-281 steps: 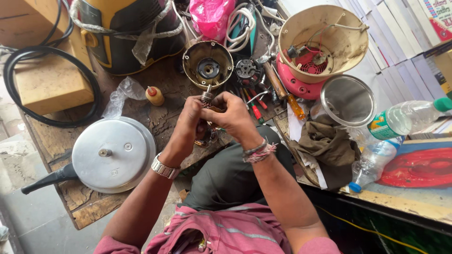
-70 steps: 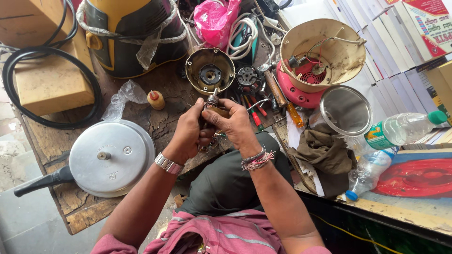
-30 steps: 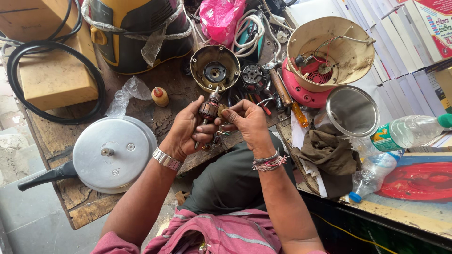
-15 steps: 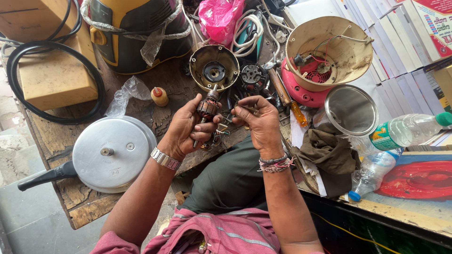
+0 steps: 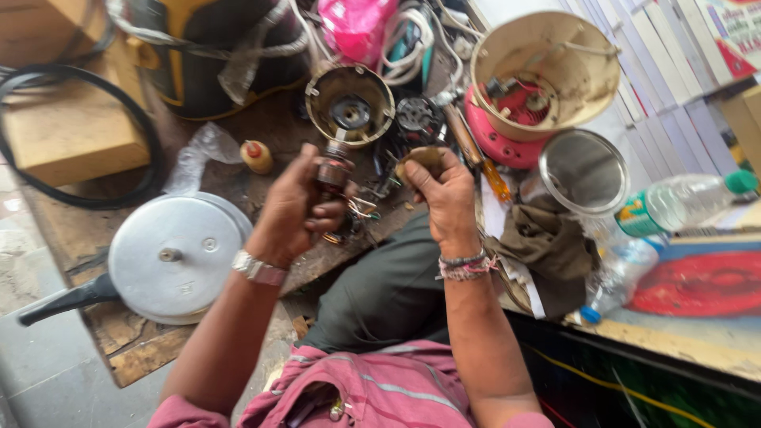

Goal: The person sits at a cluttered workbench and handles a small motor or electrical component, wiping it with a cloth, then using a screwdriver to adjust parts. They repeatedly pick up and set down the component while manipulating wires and small metal pieces.

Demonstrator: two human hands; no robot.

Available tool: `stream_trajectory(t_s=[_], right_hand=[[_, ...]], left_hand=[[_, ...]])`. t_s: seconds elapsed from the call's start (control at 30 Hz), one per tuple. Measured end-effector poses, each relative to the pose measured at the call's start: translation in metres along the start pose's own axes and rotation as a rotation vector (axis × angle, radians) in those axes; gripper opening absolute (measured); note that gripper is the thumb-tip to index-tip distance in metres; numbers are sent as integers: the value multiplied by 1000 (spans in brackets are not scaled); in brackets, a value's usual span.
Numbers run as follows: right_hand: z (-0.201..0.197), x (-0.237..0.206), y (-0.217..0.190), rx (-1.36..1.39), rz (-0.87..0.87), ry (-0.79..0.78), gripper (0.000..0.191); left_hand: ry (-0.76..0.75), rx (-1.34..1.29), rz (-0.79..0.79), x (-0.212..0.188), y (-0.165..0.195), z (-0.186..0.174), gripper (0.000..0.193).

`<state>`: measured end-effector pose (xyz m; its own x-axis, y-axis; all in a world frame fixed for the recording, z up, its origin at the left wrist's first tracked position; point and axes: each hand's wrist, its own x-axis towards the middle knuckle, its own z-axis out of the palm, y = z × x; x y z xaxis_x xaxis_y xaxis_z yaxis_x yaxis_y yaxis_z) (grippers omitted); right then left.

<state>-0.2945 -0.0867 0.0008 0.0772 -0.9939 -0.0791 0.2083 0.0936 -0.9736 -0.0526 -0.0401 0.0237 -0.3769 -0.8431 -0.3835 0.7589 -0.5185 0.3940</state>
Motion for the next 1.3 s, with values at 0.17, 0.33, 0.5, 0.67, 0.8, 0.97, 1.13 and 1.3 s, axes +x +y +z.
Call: stream_trajectory(t_s=[0.17, 0.33, 0.5, 0.67, 0.8, 0.97, 1.13, 1.3], right_hand=[[-43, 13, 25, -127, -86, 176, 11], [-27, 7, 75, -125, -34, 272, 12], [-10, -10, 88, -680, -573, 184, 13], [-15, -4, 85, -363, -197, 210, 17], [-15, -3, 89, -344, -178, 208, 17], [-17, -2, 94, -300, -196, 170, 18], [-23, 1, 100, -214, -190, 169, 13], [-28, 1, 102, -85, -179, 118, 15]], left_hand=[[19, 271, 252, -27, 8, -11, 32], [142, 387, 371, -26, 0, -23, 33], [166, 490, 443, -20, -7, -25, 29], [84, 341, 403, -18, 0, -21, 37], [88, 252, 402, -18, 3, -21, 43], [102, 190, 384, -16, 4, -23, 42], [102, 212, 396, -13, 2, -25, 44], [119, 296, 425, -11, -2, -22, 48]])
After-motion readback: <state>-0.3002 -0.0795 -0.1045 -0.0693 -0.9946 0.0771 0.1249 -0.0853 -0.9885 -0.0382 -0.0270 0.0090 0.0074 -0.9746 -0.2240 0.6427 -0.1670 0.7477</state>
